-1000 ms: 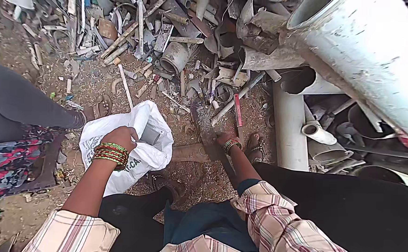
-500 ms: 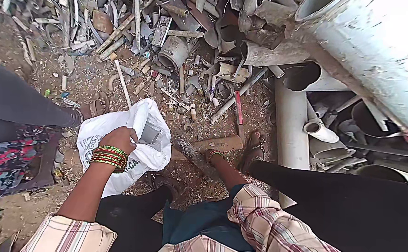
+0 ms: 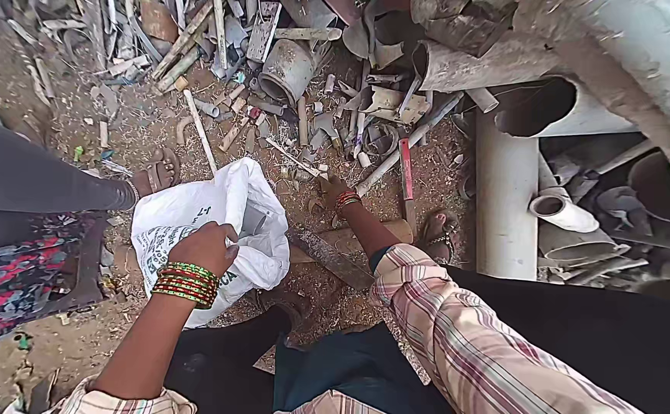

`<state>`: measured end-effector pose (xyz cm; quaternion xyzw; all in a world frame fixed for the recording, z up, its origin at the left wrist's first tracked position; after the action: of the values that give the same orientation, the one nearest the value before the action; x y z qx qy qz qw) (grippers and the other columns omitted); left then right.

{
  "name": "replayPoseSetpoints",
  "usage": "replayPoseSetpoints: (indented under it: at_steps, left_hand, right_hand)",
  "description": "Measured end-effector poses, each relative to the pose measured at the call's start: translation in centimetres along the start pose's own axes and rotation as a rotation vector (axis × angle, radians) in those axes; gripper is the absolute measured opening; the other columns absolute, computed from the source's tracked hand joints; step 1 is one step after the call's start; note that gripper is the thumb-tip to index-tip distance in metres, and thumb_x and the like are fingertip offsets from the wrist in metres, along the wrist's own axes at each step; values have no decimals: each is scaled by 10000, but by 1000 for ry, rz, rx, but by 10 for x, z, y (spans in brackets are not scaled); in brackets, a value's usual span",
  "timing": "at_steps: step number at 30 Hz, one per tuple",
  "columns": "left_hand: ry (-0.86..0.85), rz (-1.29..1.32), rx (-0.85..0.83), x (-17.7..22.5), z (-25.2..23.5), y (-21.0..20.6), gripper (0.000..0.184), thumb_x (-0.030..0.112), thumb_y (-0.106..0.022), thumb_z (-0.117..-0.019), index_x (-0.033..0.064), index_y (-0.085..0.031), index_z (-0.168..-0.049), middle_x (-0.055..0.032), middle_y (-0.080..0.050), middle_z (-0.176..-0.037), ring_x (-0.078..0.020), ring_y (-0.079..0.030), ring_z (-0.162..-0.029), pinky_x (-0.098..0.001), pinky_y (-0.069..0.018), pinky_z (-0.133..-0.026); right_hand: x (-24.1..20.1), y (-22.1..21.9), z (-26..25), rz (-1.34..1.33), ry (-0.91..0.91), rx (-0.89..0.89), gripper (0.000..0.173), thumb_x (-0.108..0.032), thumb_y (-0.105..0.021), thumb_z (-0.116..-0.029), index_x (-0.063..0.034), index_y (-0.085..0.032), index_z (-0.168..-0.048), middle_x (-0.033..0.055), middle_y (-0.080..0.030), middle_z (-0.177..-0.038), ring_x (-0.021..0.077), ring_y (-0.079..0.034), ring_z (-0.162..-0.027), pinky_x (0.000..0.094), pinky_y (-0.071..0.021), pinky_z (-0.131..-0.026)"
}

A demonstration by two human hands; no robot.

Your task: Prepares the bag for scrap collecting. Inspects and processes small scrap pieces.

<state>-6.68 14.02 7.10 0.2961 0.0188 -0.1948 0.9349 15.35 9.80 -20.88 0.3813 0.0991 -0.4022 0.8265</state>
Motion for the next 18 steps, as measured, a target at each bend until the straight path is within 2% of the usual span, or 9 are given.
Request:
replayPoseSetpoints:
  at_steps: [3, 5, 8, 10, 11, 13, 15, 17, 18]
  left_hand:
    - [-7, -2, -28, 5, 0, 2, 398, 315, -562, -1062, 59, -615, -1362, -259, -595, -1337, -437, -595, -1219, -619, -443, -1005]
    - [-15, 2, -30, 5, 0, 3, 445, 359, -551, -1064, 50, -598, -1380, -263, -600, -1331, -438, -614, -1185, -618, -450, -993]
    - [-23, 27, -13, 5, -1, 4, 506, 403, -554, -1056, 41, -570, -1411, -269, -598, -1341, -450, -616, -1188, -627, -448, -999]
    - [-32, 39, 7, 4, -1, 3, 533, 422, -558, -1050, 44, -559, -1426, -266, -601, -1342, -454, -615, -1194, -632, -452, -998]
    - [-38, 44, 24, 5, -1, 3, 535, 423, -563, -1048, 43, -561, -1424, -267, -604, -1338, -457, -615, -1194, -636, -454, -993]
    - [-53, 56, 54, 6, 1, 3, 535, 424, -569, -1044, 43, -565, -1420, -265, -603, -1342, -455, -613, -1201, -638, -454, -991]
    - [-70, 71, 76, 7, 2, 3, 535, 423, -577, -1040, 41, -568, -1415, -264, -599, -1347, -454, -615, -1197, -642, -458, -985]
    - [-78, 90, 87, 9, 5, 5, 527, 405, -591, -1037, 34, -569, -1412, -264, -587, -1364, -455, -615, -1194, -638, -461, -981]
    - [-80, 98, 87, 10, 6, 6, 522, 395, -592, -1038, 35, -565, -1415, -259, -578, -1380, -450, -612, -1201, -631, -462, -988]
  right_hand:
    - [3, -5, -13, 99, -6, 15, 556, -193, -601, -1021, -206, -460, -1558, 251, -306, -1632, 530, -378, -1426, 715, -416, -1021]
    - [8, -4, -20, 70, -12, 45, 479, -188, -602, -1020, -135, -537, -1492, 280, -392, -1570, 515, -426, -1398, 687, -426, -1034]
    - [15, 8, -24, -85, -90, 134, 536, -178, -585, -1032, 11, -422, -1507, 326, -551, -1387, 493, -585, -1250, 630, -481, -1016]
    - [9, 26, -23, -108, -139, 172, 645, -181, -578, -1032, 57, -275, -1549, 334, -587, -1328, 477, -619, -1212, 601, -486, -1013]
    - [5, 37, -26, -119, -143, 204, 660, -171, -573, -1030, 52, -248, -1560, 330, -599, -1312, 473, -626, -1203, 598, -488, -1008]
    - [-5, 56, -34, -116, -94, 262, 624, -108, -557, -1021, 8, -297, -1577, 314, -565, -1389, 477, -608, -1232, 610, -485, -1019]
    - [-10, 68, -47, -59, -61, 243, 565, -31, -576, -987, -20, -423, -1532, 305, -421, -1531, 494, -560, -1281, 626, -490, -1011]
    - [-8, 74, -56, -24, -95, 171, 544, -48, -596, -983, -35, -474, -1513, 312, -313, -1601, 518, -502, -1331, 638, -470, -1032]
    - [-6, 77, -56, -45, -118, 152, 532, -66, -588, -997, -38, -474, -1516, 323, -351, -1576, 536, -497, -1325, 665, -450, -1031]
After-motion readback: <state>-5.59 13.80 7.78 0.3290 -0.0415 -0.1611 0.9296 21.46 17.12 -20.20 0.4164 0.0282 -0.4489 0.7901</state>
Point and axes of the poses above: each hand's wrist, its own z-axis away from the middle knuckle, its own y-axis out of the back of the hand, x = y × z, the point moved 3 cm from there along -z, towards the middle knuckle
